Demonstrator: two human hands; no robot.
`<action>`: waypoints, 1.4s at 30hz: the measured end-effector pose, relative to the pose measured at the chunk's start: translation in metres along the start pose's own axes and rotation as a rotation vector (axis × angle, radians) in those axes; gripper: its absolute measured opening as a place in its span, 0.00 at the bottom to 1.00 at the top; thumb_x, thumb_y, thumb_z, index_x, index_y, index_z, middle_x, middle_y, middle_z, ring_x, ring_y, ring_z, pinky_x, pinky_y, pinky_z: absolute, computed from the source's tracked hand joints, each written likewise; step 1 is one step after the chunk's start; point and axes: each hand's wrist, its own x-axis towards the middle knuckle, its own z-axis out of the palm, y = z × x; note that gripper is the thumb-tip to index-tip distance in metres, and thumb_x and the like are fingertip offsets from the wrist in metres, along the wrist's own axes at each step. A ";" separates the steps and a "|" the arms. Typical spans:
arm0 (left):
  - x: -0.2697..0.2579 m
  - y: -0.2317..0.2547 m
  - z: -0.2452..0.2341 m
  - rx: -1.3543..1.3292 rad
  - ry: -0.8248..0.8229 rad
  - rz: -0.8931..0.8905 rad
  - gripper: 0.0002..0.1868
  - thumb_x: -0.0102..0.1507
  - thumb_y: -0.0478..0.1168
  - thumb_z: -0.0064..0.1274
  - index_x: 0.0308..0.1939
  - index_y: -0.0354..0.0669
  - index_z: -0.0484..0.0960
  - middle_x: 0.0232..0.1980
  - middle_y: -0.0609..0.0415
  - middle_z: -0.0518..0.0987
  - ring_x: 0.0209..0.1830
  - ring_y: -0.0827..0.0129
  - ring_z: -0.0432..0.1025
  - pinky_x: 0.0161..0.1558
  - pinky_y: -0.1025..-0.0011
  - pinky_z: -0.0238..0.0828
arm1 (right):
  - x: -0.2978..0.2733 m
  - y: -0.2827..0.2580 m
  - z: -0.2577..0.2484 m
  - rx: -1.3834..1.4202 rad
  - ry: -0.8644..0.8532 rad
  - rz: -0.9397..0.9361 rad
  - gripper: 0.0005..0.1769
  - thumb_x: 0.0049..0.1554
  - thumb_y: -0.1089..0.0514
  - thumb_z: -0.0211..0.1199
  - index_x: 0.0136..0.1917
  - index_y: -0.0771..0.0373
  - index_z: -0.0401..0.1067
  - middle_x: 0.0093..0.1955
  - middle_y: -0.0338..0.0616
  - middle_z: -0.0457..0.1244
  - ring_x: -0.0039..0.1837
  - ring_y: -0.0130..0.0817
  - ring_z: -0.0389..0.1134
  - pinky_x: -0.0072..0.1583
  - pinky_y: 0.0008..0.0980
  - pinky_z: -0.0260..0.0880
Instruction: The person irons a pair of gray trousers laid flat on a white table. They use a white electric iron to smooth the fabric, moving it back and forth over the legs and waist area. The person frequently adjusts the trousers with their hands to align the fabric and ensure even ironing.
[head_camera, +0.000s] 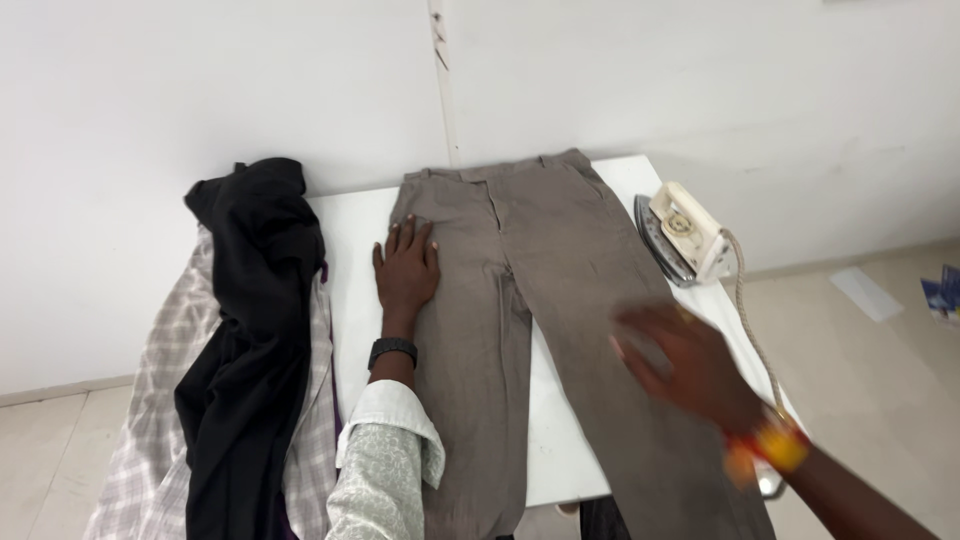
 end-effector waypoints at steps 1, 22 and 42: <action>0.001 -0.002 0.000 0.007 -0.002 -0.007 0.26 0.71 0.54 0.35 0.73 0.62 0.69 0.81 0.60 0.59 0.81 0.60 0.49 0.77 0.44 0.37 | 0.046 0.003 0.014 -0.010 -0.017 -0.006 0.19 0.58 0.50 0.66 0.60 0.59 0.75 0.63 0.45 0.68 0.58 0.43 0.72 0.56 0.39 0.73; -0.005 0.015 0.015 0.042 0.071 -0.032 0.28 0.70 0.54 0.38 0.74 0.55 0.68 0.81 0.53 0.59 0.81 0.54 0.50 0.76 0.40 0.38 | 0.218 0.050 0.168 -0.167 -0.398 -0.008 0.41 0.59 0.24 0.44 0.81 0.32 0.50 0.85 0.48 0.42 0.84 0.52 0.40 0.78 0.57 0.37; 0.010 -0.035 -0.021 0.169 -0.207 0.103 0.35 0.68 0.70 0.27 0.79 0.74 0.52 0.84 0.64 0.48 0.84 0.61 0.42 0.77 0.38 0.27 | 0.149 0.018 0.104 -0.202 -0.393 -0.234 0.42 0.58 0.25 0.49 0.80 0.40 0.51 0.84 0.44 0.44 0.84 0.48 0.41 0.78 0.56 0.36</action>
